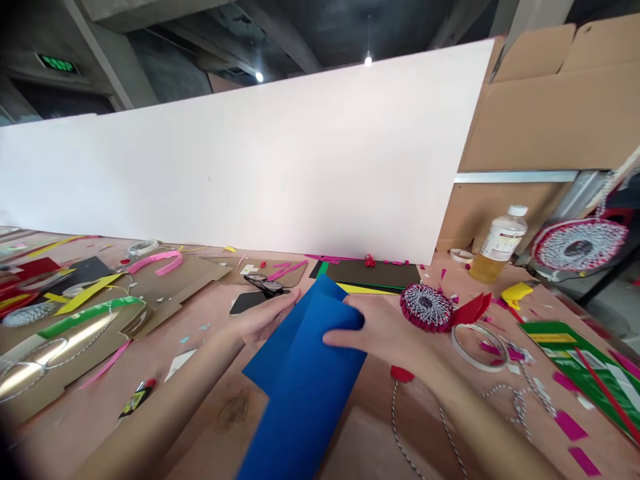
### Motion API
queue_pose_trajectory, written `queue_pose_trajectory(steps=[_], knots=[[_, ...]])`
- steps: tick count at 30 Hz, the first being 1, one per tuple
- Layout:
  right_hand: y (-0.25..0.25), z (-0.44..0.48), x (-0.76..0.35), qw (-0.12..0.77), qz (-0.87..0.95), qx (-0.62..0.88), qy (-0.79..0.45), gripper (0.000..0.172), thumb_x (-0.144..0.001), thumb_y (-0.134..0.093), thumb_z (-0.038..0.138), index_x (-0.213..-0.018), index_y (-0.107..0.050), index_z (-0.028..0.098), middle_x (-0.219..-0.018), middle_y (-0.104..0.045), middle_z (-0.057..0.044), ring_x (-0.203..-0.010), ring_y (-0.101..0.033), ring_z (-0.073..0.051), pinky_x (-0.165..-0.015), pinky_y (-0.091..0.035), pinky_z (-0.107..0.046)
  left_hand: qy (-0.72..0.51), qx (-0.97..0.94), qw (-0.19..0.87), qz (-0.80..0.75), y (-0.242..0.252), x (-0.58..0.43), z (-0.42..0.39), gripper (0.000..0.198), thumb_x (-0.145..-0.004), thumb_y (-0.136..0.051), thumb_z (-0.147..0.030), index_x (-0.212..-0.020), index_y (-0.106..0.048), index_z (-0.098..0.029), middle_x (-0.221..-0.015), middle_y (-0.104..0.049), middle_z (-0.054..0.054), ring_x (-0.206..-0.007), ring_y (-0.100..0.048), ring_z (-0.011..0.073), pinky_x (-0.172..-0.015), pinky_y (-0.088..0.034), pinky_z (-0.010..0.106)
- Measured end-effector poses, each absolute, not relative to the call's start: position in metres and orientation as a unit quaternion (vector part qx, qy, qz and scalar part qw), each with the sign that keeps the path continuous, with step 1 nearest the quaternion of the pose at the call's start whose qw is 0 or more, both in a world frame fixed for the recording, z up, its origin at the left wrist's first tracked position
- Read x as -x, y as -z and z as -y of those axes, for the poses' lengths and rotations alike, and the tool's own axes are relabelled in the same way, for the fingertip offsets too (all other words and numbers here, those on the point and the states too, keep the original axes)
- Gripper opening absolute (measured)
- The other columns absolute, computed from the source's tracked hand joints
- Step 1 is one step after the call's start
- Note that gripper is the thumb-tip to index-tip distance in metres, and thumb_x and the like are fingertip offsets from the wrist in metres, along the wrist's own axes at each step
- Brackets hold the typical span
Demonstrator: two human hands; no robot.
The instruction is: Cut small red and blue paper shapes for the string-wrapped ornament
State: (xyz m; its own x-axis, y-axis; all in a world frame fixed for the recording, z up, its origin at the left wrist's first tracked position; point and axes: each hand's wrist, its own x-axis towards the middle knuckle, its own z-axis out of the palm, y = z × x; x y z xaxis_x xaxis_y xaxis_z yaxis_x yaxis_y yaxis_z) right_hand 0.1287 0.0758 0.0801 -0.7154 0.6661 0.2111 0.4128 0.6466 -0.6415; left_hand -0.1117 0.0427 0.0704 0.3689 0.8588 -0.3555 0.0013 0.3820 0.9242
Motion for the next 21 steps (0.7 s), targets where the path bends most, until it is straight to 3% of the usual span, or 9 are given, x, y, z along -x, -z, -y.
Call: queue_pose_trajectory(steps=[3,7,11,13,15,17,21], knots=[[-0.071,-0.082,-0.11,0.276,0.826,0.421,-0.254,0.034,-0.077,-0.055,0.054,-0.085,-0.057,0.021,-0.076,-0.063,-0.003,-0.066,-0.059,-0.022,-0.052,-0.042,-0.028,-0.346,-0.51,0.66,-0.431,-0.083,0.099,-0.031,0.059,-0.077,-0.052,-0.062,-0.121,-0.054,-0.023,-0.12,-0.061,0.008,-0.113,-0.054,0.0266,-0.094,-0.045,0.037],[-0.067,-0.082,-0.108,0.341,0.811,0.435,-0.193,0.032,-0.073,-0.061,0.048,-0.088,-0.057,0.019,-0.097,-0.06,-0.009,-0.089,-0.057,-0.028,-0.072,-0.046,-0.039,-0.296,-0.622,0.564,-0.455,-0.091,0.086,-0.019,0.067,-0.071,-0.072,-0.032,-0.13,-0.042,-0.027,-0.126,-0.055,0.006,-0.113,-0.053,0.0283,-0.09,-0.046,0.04],[-0.081,-0.072,-0.123,0.383,0.799,0.38,-0.266,0.055,-0.072,-0.065,0.04,-0.122,-0.048,0.024,-0.123,-0.054,-0.008,-0.108,-0.053,-0.027,-0.085,-0.045,-0.04,-0.289,-0.671,0.476,-0.489,-0.095,0.077,-0.007,0.062,-0.079,-0.062,-0.027,-0.135,-0.035,-0.031,-0.127,-0.054,0.002,-0.119,-0.047,0.0251,-0.097,-0.041,0.039],[-0.092,-0.063,-0.13,0.373,0.78,0.364,-0.346,0.047,-0.076,-0.062,0.041,-0.12,-0.051,0.027,-0.114,-0.061,-0.004,-0.1,-0.058,-0.023,-0.079,-0.048,-0.034,-0.286,-0.683,0.456,-0.493,-0.098,0.071,0.0,0.06,-0.08,-0.061,-0.025,-0.135,-0.037,-0.032,-0.125,-0.055,0.001,-0.114,-0.05,0.0241,-0.094,-0.042,0.037],[-0.102,-0.055,-0.135,0.368,0.769,0.376,-0.364,0.024,-0.08,-0.059,0.041,-0.096,-0.065,0.024,-0.092,-0.068,-0.001,-0.084,-0.062,-0.021,-0.069,-0.048,-0.029,-0.289,-0.689,0.444,-0.494,-0.101,0.066,0.005,0.053,-0.08,-0.061,-0.023,-0.129,-0.043,-0.032,-0.121,-0.057,0.0,-0.108,-0.054,0.0224,-0.089,-0.044,0.034],[-0.109,-0.048,-0.138,0.382,0.76,0.395,-0.347,0.02,-0.08,-0.058,0.039,-0.077,-0.067,0.022,-0.079,-0.068,0.0,-0.074,-0.061,-0.019,-0.061,-0.046,-0.027,-0.289,-0.689,0.441,-0.498,-0.104,0.062,0.008,0.039,-0.079,-0.062,-0.024,-0.117,-0.054,-0.027,-0.111,-0.061,0.0,-0.1,-0.057,0.0213,-0.083,-0.046,0.031],[-0.115,-0.042,-0.144,0.412,0.716,0.404,-0.392,0.018,-0.079,-0.061,0.038,-0.079,-0.069,0.022,-0.08,-0.069,0.001,-0.073,-0.061,-0.018,-0.059,-0.046,-0.025,-0.285,-0.687,0.449,-0.495,-0.108,0.06,0.008,0.033,-0.077,-0.065,-0.032,-0.107,-0.059,-0.022,-0.097,-0.065,0.0,-0.086,-0.06,0.0192,-0.072,-0.046,0.027]])
